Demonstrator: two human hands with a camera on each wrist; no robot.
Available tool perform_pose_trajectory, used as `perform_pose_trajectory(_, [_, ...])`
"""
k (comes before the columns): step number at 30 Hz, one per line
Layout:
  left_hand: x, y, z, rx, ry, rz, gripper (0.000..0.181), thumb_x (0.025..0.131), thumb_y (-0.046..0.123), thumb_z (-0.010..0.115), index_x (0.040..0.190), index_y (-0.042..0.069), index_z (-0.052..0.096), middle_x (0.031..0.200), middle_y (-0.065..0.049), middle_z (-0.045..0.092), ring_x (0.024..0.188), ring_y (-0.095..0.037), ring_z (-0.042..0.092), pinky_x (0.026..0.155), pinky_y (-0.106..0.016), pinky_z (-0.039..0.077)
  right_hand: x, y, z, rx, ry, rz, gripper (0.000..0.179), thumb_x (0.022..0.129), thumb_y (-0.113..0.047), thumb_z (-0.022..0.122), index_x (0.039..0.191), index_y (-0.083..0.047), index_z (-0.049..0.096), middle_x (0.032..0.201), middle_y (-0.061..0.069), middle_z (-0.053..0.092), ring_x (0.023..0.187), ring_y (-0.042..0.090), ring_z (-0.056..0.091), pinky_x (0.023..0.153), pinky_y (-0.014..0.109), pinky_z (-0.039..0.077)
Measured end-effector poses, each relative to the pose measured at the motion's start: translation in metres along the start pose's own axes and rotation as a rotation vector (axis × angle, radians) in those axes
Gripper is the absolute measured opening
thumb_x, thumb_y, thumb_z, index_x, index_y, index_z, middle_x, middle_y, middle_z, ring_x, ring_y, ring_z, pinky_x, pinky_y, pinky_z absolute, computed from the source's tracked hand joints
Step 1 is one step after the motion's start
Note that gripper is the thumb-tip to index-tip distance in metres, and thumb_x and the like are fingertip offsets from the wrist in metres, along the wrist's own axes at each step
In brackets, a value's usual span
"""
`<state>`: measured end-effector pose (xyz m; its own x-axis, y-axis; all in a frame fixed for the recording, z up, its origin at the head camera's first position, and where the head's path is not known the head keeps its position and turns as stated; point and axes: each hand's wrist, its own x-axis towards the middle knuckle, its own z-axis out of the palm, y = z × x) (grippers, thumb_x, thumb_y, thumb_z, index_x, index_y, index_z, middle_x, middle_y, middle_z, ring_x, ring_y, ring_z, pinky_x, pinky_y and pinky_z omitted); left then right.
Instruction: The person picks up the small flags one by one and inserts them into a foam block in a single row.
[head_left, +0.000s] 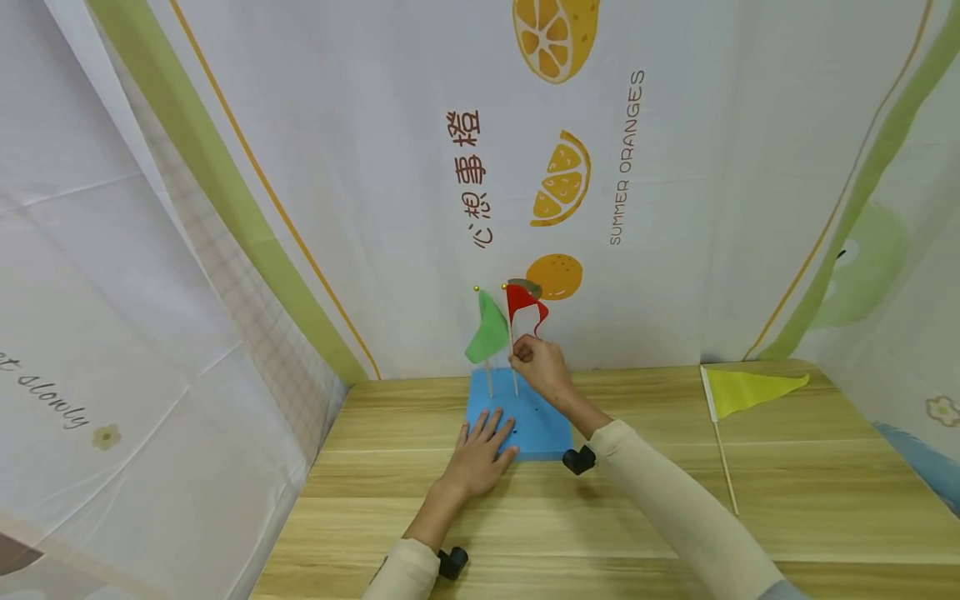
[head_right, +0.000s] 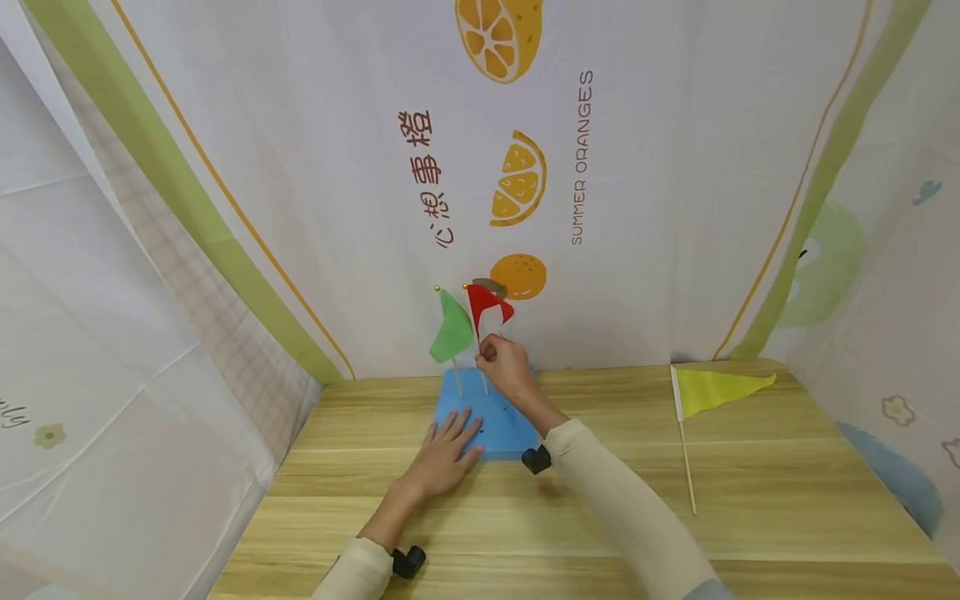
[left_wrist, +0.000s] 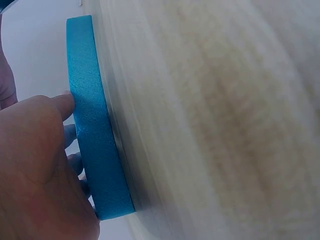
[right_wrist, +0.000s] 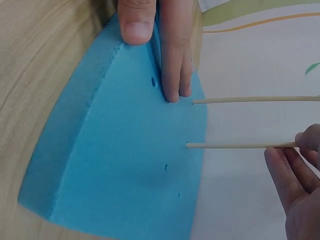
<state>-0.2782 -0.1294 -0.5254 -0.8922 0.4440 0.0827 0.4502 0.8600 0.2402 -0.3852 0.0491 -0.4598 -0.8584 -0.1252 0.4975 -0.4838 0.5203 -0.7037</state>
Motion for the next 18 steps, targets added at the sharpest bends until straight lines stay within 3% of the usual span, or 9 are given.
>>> perform_pose_trajectory(18, [-0.002, 0.003, -0.004, -0.025, -0.008, -0.007, 0.058, 0.105, 0.047, 0.036, 0.155, 0.019, 0.032, 0.164, -0.009, 0.02, 0.152, -0.035, 0.016, 0.12, -0.062, 0.013, -0.015, 0.003, -0.007, -0.029, -0.021, 0.041, 0.007, 0.09, -0.015, 0.071, 0.092, -0.009, 0.069, 0.087, 0.004, 0.071, 0.08, 0.017, 0.067, 0.077, 0.033, 0.06])
